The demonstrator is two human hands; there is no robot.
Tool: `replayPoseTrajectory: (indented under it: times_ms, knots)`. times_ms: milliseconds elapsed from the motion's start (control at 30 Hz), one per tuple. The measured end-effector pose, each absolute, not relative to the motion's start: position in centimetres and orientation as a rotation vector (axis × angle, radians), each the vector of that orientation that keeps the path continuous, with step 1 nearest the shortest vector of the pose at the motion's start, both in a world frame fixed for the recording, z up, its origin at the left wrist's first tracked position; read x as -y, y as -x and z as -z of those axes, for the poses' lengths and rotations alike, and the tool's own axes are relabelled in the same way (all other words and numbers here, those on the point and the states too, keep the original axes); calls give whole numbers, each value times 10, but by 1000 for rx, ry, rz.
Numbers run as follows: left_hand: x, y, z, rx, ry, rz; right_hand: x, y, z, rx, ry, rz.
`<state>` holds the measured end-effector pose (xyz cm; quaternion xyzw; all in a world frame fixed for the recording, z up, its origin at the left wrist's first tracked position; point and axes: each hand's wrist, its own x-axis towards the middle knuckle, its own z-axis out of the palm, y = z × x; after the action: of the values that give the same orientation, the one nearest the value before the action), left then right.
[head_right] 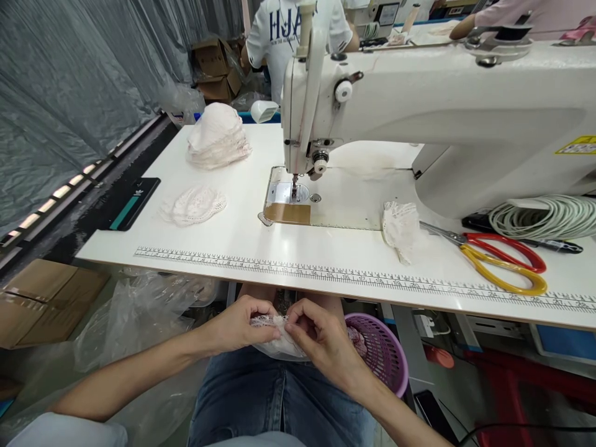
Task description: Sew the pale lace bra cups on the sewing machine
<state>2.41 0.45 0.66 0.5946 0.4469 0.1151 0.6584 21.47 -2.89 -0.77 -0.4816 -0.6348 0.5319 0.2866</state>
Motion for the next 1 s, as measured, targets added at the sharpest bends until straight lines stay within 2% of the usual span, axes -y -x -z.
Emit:
replayPoseTrajectory:
  times_ms: [433, 1000]
  knots:
    - [-5, -22, -8, -947, -1332, -294, 29, -212, 9, 1403, 1203, -1681]
    - [-1, -16, -2, -957, -1163, -304, 22, -228, 6, 1459, 1154, -1953]
